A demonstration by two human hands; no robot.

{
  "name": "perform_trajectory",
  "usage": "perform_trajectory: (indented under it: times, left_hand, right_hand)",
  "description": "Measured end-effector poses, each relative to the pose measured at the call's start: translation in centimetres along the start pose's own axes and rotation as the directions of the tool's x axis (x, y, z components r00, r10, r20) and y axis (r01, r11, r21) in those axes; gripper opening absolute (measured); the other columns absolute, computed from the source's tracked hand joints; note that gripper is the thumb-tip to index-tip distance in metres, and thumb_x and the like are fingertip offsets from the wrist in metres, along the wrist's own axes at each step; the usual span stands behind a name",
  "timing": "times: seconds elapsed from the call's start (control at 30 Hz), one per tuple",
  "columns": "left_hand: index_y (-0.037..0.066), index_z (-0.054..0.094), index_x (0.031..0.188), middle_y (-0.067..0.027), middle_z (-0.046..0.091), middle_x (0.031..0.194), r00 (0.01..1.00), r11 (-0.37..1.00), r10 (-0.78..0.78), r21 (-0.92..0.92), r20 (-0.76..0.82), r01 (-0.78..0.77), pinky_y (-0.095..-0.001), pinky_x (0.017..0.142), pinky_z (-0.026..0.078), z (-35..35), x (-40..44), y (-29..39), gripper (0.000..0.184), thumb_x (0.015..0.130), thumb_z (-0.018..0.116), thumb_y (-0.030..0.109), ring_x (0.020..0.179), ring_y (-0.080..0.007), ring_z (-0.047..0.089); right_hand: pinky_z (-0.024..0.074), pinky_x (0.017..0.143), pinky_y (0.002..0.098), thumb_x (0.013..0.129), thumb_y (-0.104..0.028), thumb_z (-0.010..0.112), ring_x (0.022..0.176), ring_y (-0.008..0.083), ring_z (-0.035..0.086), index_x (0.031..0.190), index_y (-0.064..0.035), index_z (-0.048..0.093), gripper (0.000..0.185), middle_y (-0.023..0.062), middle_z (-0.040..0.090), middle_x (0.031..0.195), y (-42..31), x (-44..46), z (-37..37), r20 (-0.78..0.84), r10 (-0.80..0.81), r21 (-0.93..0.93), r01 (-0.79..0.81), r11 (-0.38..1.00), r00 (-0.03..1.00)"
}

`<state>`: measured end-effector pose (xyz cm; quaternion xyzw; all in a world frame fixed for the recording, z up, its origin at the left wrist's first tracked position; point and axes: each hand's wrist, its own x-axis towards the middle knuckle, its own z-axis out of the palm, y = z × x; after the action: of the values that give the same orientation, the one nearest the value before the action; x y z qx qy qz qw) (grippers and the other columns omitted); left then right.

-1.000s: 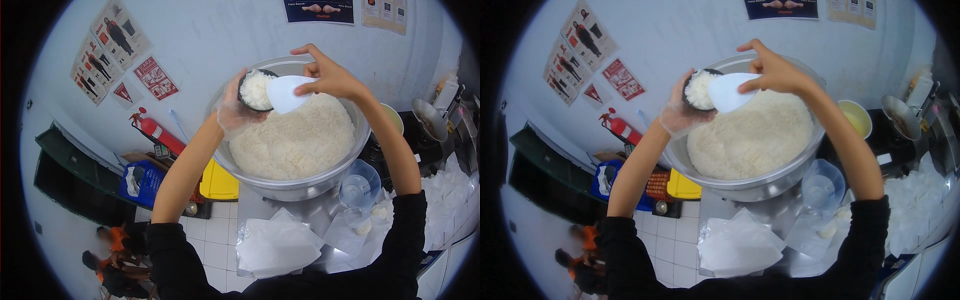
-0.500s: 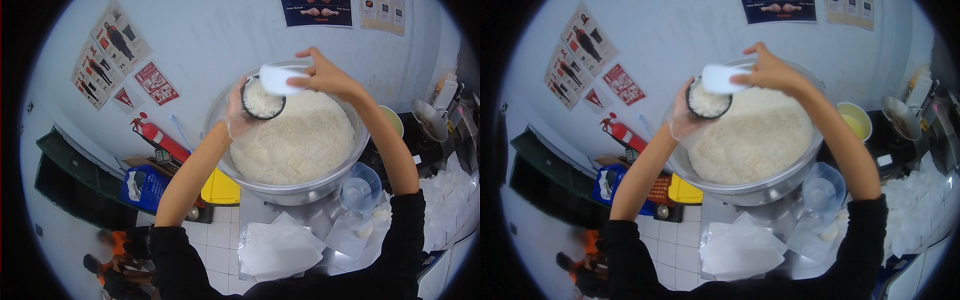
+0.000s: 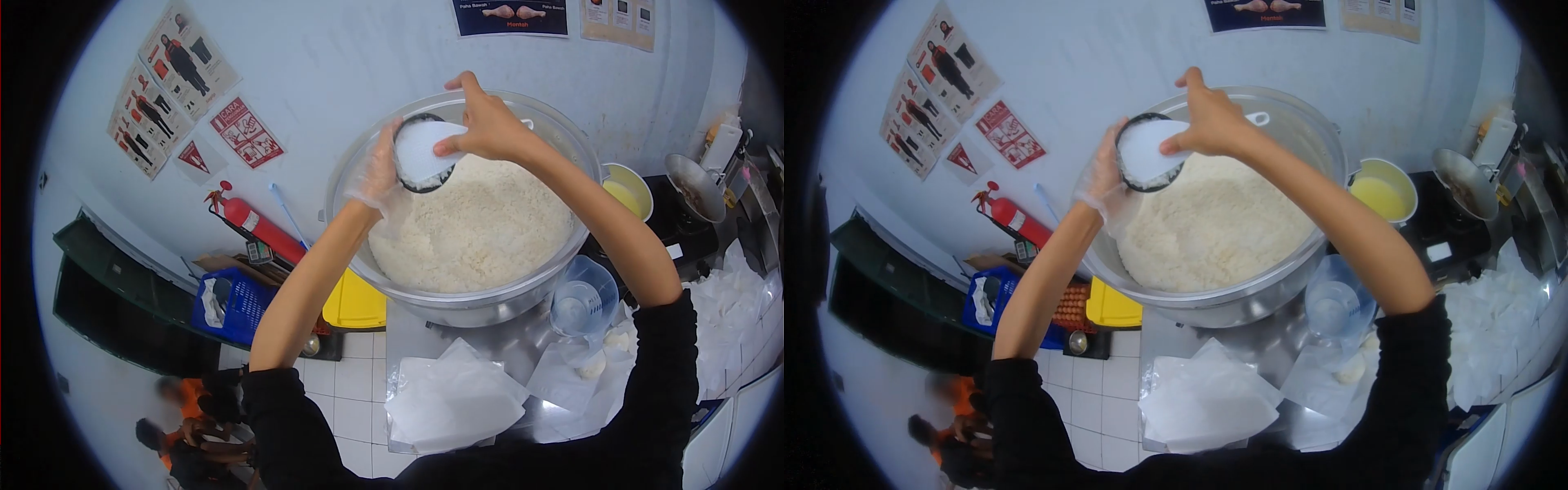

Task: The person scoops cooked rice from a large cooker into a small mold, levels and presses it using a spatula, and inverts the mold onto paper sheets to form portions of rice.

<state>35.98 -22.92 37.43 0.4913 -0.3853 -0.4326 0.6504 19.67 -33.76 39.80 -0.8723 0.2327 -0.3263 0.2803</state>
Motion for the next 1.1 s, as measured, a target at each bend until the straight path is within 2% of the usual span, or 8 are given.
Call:
perform_trajectory:
  times: [0.2, 0.3, 0.4, 0.6, 0.7, 0.93, 1.0, 1.1]
  left_hand:
    - [0.010, 0.048, 0.134, -0.0147, 0.052, 0.133, 0.981, 0.986, 0.048, -0.168, 0.188, -0.016, -0.0465, 0.095, 0.048, -0.3, -2.7, 1.7, 0.070, 0.091, 0.041, 0.066, 0.121, -0.0314, 0.050]
    - [0.007, 0.040, 0.139, -0.0215, 0.046, 0.134, 0.891, 0.636, -0.136, -0.652, 0.433, 0.414, -0.0494, 0.098, 0.047, -2.9, -2.0, 1.8, 0.088, 0.084, 0.045, 0.075, 0.122, -0.0408, 0.045]
    - [0.003, 0.034, 0.141, -0.0288, 0.038, 0.136, 0.915, 0.536, -0.056, -0.761, 0.401, 0.366, -0.0493, 0.100, 0.047, -2.5, -7.2, 2.9, 0.097, 0.079, 0.054, 0.075, 0.121, -0.0430, 0.045]
    - [-0.004, 0.034, 0.143, -0.0279, 0.044, 0.134, 0.946, 0.258, 0.053, -0.920, 0.319, 0.296, -0.0444, 0.101, 0.049, -4.4, -22.5, -0.2, 0.092, 0.080, 0.072, 0.049, 0.122, -0.0382, 0.046]
    - [0.002, 0.045, 0.137, -0.0200, 0.052, 0.127, 0.952, 0.299, -0.304, -0.945, 0.037, 0.132, -0.0503, 0.098, 0.047, -6.0, -29.4, -5.7, 0.090, 0.074, 0.073, 0.059, 0.117, -0.0351, 0.050]
    - [0.007, 0.050, 0.132, -0.0118, 0.057, 0.127, 0.882, 0.982, -0.147, 0.042, -0.448, 0.185, -0.0414, 0.103, 0.041, -7.5, -37.4, -27.2, 0.065, 0.089, 0.056, 0.054, 0.115, -0.0281, 0.056]
    - [0.007, 0.045, 0.137, -0.0124, 0.052, 0.135, 0.955, 0.670, 0.171, 0.739, -0.244, 0.069, -0.0478, 0.107, 0.037, -7.1, -37.9, -29.6, 0.084, 0.076, 0.073, 0.058, 0.121, -0.0300, 0.053]
    - [0.008, 0.043, 0.139, -0.0144, 0.046, 0.141, 0.998, 0.212, 0.031, 0.975, 0.055, -0.060, -0.0611, 0.112, 0.019, -5.9, -38.6, -30.9, 0.104, 0.061, 0.078, 0.066, 0.130, -0.0364, 0.043]
  right_hand:
    - [0.0423, 0.058, 0.0302, 0.064, -0.037, 0.086, 0.066, 0.0185, 0.057, 0.137, -0.0060, 0.038, 0.092, 0.0091, 0.058, 0.073, -0.7, 2.2, -2.4, -0.045, -0.249, -0.073, 0.246, 0.967, 0.967]
    - [0.0410, 0.060, 0.0272, 0.072, -0.043, 0.080, 0.069, 0.0157, 0.056, 0.139, -0.0083, 0.039, 0.086, 0.0076, 0.060, 0.078, -3.5, 0.3, -8.6, -0.014, -0.120, -0.104, 0.118, 0.988, 0.993]
    - [0.0448, 0.071, 0.0266, 0.081, -0.014, 0.068, 0.083, 0.0119, 0.056, 0.128, -0.0072, 0.045, 0.053, 0.0086, 0.064, 0.094, -8.3, -4.9, -11.6, -0.132, 0.048, -0.051, -0.055, 0.997, 0.990]
    - [0.0402, 0.065, 0.0243, 0.079, -0.041, 0.076, 0.074, 0.0114, 0.053, 0.134, -0.0063, 0.048, 0.071, 0.0031, 0.059, 0.087, -1.0, -16.3, -11.1, -0.392, 0.130, -0.044, -0.160, 0.986, 0.911]
    - [0.0360, 0.063, 0.0229, 0.084, -0.040, 0.073, 0.072, 0.0068, 0.047, 0.130, -0.0055, 0.054, 0.061, -0.0020, 0.058, 0.089, -2.2, -25.8, -8.2, -0.361, 0.330, 0.082, -0.323, 0.943, 0.872]
    - [0.0301, 0.057, 0.0197, 0.089, -0.030, 0.069, 0.067, 0.0027, 0.038, 0.134, -0.0100, 0.050, 0.053, -0.0054, 0.050, 0.083, -0.4, -39.9, -0.4, -0.135, 0.702, 0.298, -0.647, 0.702, 0.699]
    - [0.0295, 0.056, 0.0196, 0.090, -0.028, 0.069, 0.064, 0.0028, 0.037, 0.129, -0.0101, 0.053, 0.046, -0.0057, 0.046, 0.077, -0.3, -41.9, 1.3, -0.111, 0.765, 0.344, -0.697, 0.629, 0.635]
    - [0.0322, 0.057, 0.0202, 0.089, -0.023, 0.070, 0.065, 0.0033, 0.040, 0.122, -0.0085, 0.056, 0.039, -0.0047, 0.048, 0.075, -0.5, -43.4, 4.2, -0.066, 0.836, 0.362, -0.768, 0.529, 0.545]
